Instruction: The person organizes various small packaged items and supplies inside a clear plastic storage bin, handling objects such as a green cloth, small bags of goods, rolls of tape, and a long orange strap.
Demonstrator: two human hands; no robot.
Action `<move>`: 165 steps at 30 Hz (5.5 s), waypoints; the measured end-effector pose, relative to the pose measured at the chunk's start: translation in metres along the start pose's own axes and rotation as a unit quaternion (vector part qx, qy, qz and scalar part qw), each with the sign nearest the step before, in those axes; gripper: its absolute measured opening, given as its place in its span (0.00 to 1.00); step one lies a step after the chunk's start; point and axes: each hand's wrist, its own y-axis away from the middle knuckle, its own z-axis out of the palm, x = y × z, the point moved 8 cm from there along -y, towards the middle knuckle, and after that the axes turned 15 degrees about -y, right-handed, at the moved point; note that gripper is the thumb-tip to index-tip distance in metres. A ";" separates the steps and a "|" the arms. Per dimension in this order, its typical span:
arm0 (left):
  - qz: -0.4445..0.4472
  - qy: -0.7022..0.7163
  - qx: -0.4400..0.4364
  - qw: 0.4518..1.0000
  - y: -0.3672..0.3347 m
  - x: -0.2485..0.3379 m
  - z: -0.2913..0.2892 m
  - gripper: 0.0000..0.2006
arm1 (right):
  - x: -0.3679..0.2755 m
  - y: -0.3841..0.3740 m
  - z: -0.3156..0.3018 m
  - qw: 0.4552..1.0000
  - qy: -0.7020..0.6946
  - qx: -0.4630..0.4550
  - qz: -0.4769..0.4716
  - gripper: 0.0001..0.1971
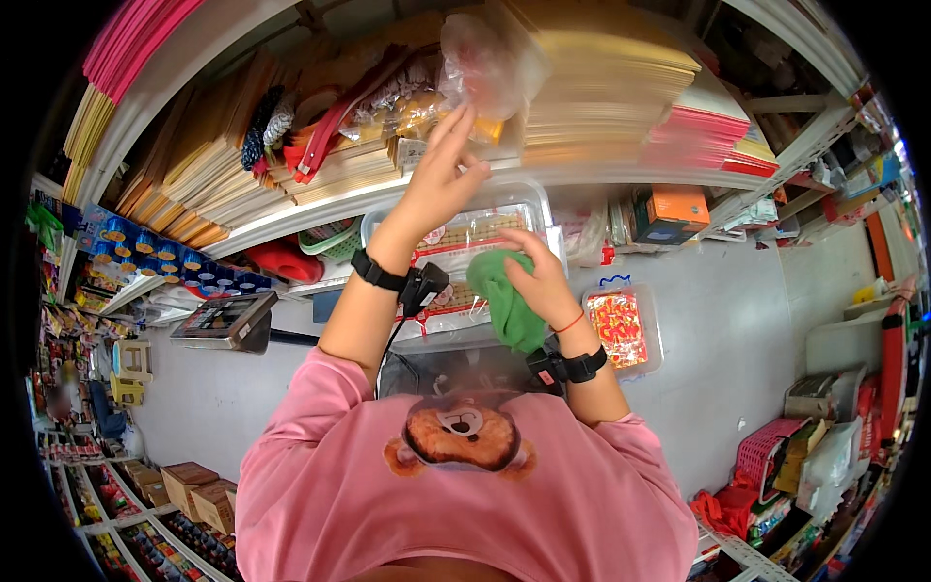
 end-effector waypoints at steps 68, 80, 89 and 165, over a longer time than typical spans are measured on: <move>-0.064 -0.474 0.278 0.833 0.046 -0.029 -0.140 0.19 | -0.038 0.001 0.024 0.960 0.260 -0.011 -0.101 0.21; -0.051 -0.561 0.321 0.761 0.041 -0.041 -0.143 0.16 | 0.048 0.010 0.032 0.945 0.262 -0.170 0.095 0.28; -0.112 -0.110 0.264 0.952 0.073 -0.040 -0.159 0.18 | 0.034 -0.010 0.026 0.920 0.367 -0.079 0.117 0.35; -0.079 -0.169 0.533 0.825 0.118 -0.066 -0.219 0.12 | -0.006 0.001 0.027 0.994 -0.026 -0.044 0.096 0.16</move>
